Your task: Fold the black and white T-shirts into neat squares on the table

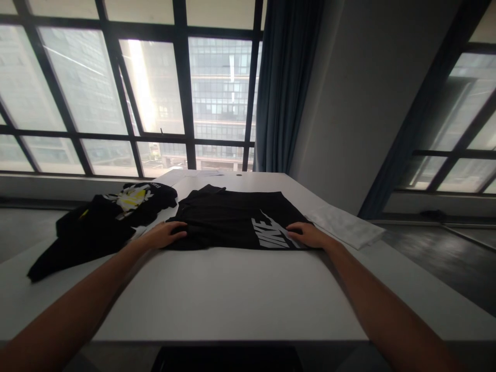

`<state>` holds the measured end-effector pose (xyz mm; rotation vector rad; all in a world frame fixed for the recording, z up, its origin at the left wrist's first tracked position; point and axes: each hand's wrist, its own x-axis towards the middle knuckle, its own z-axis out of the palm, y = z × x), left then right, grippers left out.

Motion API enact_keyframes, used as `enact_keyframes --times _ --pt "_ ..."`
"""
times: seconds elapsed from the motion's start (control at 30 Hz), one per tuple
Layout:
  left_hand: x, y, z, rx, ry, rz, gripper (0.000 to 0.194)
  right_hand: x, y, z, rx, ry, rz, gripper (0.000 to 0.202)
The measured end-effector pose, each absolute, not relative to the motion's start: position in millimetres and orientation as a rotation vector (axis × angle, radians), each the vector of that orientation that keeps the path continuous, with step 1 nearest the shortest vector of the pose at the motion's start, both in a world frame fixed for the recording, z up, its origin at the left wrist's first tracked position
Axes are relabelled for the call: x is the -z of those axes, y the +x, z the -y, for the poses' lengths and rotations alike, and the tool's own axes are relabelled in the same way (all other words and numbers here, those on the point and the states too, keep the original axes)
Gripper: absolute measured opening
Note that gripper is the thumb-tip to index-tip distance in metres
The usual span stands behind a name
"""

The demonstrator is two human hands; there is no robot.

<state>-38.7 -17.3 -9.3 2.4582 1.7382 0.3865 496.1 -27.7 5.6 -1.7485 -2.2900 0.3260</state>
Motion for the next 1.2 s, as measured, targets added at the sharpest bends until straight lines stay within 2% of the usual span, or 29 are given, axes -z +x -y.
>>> enact_keyframes --times 0.1,0.2,0.27,0.37,0.47,0.53,0.67,0.8,0.87,0.97,1.07,1.13,1.2 --pt "4 -59 14 -0.399 2.394 -1.908 0.068 -2 483 28 -0.309 -1.763 2.285 0.055" --pt "-8 -82 21 -0.451 2.466 -1.632 0.07 -8 488 30 -0.359 -1.749 2.285 0.056" --pt "-15 -91 29 -0.367 2.475 -1.424 0.063 -16 502 34 -0.448 -1.698 2.315 0.055" --pt "-17 -87 36 -0.259 2.454 -1.433 0.048 -27 526 41 -0.603 -1.694 2.344 0.056" --pt "-18 -73 36 -0.369 2.492 -1.474 0.046 -28 536 44 -0.613 -1.791 2.321 0.057" --pt "-24 -69 37 -0.515 2.479 -1.407 0.048 -26 534 43 -0.559 -1.816 2.306 0.051" --pt "-43 -76 49 -0.754 2.202 -1.244 0.045 -23 528 41 -0.5 -1.713 2.324 0.024" --pt "-50 -75 57 -0.851 1.924 -1.149 0.042 -25 528 40 -0.48 -1.669 2.305 0.025" --pt "-50 -68 61 -0.787 1.897 -1.1 0.043 -26 529 40 -0.415 -1.688 2.238 0.028" --pt "-56 -62 73 -0.504 1.902 -1.08 0.047 -29 531 42 -0.351 -1.666 2.164 0.03" --pt "-77 -64 90 -0.339 1.899 -1.056 0.043 -40 535 48 -0.518 -1.639 2.188 0.033" --pt "-97 -65 95 -0.312 1.915 -1.036 0.037 -48 539 50 -0.675 -1.612 2.211 0.038" --pt "-116 -61 87 -0.357 1.947 -1.071 0.035 -53 542 46 -0.693 -1.585 2.176 0.042"
